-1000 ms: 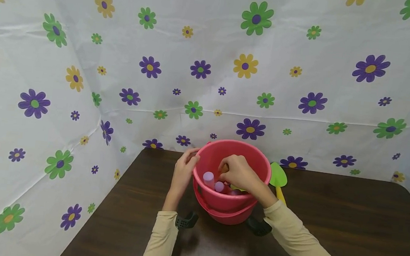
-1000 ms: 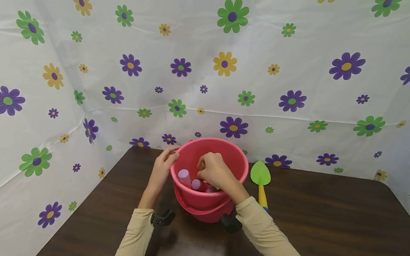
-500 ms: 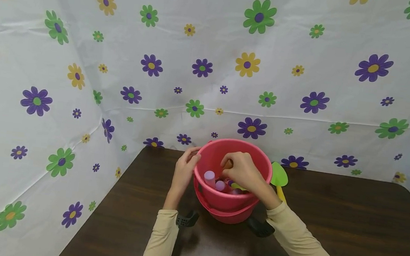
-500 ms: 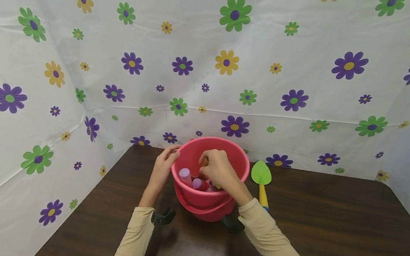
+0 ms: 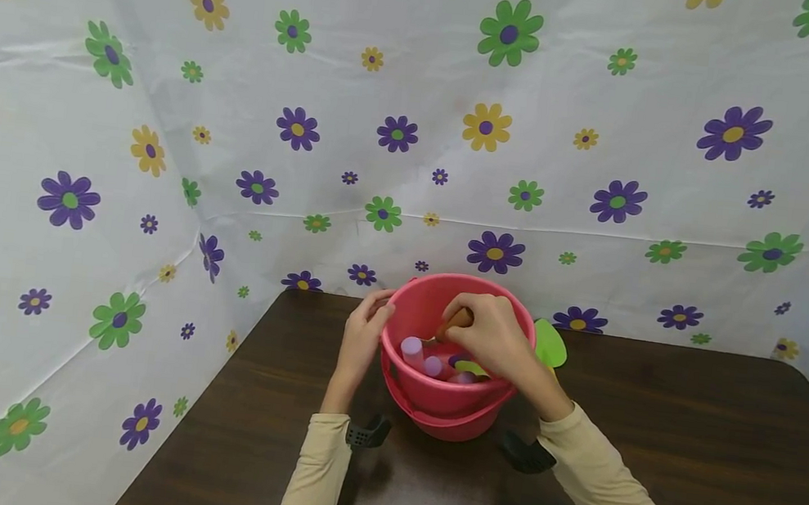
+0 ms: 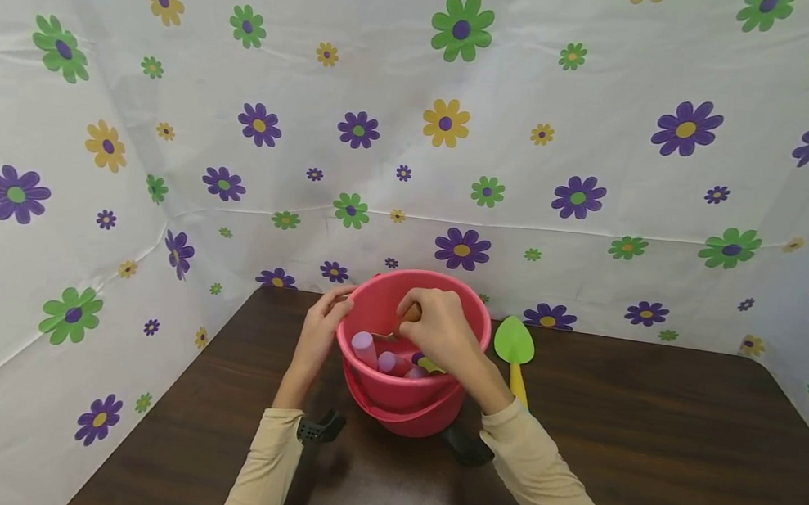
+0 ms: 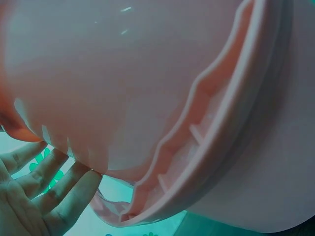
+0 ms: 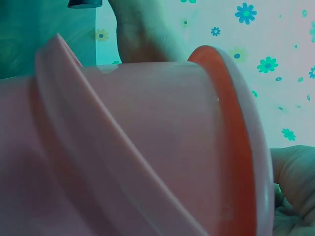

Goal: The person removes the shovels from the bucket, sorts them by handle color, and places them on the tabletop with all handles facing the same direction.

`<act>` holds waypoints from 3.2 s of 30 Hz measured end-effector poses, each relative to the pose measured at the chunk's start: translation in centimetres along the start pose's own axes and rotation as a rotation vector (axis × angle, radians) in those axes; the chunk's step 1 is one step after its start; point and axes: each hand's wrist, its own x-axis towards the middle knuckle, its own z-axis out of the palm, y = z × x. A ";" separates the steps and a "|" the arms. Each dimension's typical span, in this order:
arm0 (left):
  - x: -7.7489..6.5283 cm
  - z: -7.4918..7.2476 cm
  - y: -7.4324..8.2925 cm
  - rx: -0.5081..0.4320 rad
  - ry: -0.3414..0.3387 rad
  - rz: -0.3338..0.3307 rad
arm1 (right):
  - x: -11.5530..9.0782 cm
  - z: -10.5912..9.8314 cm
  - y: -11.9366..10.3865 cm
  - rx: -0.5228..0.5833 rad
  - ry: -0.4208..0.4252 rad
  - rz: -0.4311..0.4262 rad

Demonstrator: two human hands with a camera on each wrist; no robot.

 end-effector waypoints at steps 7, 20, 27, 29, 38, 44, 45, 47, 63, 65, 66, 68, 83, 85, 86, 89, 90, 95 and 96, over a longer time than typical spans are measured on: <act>0.1 0.0 -0.1 0.000 0.004 -0.001 | -0.3 -0.1 0.0 0.003 0.045 -0.030; 1.2 0.0 -2.1 0.012 0.006 -0.014 | -0.8 -0.9 0.4 0.051 0.233 0.027; 1.8 0.1 -4.0 -0.012 0.023 -0.013 | -1.2 -1.7 0.9 0.049 0.316 0.021; 1.8 0.1 -4.1 -0.015 0.025 -0.005 | -1.4 -2.0 1.1 0.044 0.344 0.012; 1.6 0.0 -4.0 -0.007 0.024 0.021 | -2.1 -3.1 1.6 0.042 0.404 0.005; 1.5 0.0 -4.1 -0.001 0.024 0.017 | -2.7 -3.8 2.0 0.020 0.422 0.057; 1.6 0.0 -4.1 -0.002 0.024 0.013 | -2.8 -4.0 2.0 0.021 0.425 0.064; 1.6 0.0 -4.1 -0.005 0.024 0.009 | -2.9 -4.2 2.0 0.023 0.434 0.072; 0.1 -0.2 -0.1 -0.020 -0.012 -0.004 | -4.0 -5.6 2.0 0.028 0.522 -0.003; 0.1 -0.1 -0.1 -0.024 -0.011 0.002 | -4.2 -5.7 2.0 0.029 0.529 0.001; 0.1 -0.1 0.0 -0.026 -0.011 0.003 | -4.2 -5.7 2.0 0.034 0.532 0.001; 0.0 -0.1 0.0 -0.028 -0.012 0.005 | -4.3 -5.8 2.0 0.036 0.540 0.005; 1.7 0.2 -4.2 -0.012 0.025 0.007 | -5.1 -6.5 2.3 0.023 0.579 0.067; 1.7 0.2 -4.2 -0.015 0.025 0.012 | -5.2 -6.6 2.4 0.028 0.580 0.091; 1.7 0.2 -4.2 -0.016 0.024 0.013 | -5.3 -6.7 2.5 0.026 0.581 0.098; 1.8 0.2 -4.3 -0.009 0.022 0.015 | -5.4 -6.9 2.8 0.032 0.588 0.117; 1.7 0.2 -4.2 -0.007 0.023 0.014 | -5.5 -7.0 2.9 0.035 0.590 0.120; 1.8 0.2 -4.2 -0.002 0.029 0.010 | -5.8 -7.3 3.4 0.047 0.620 0.137; 1.8 0.2 -4.2 -0.003 0.029 0.009 | -5.9 -7.4 3.6 0.047 0.627 0.140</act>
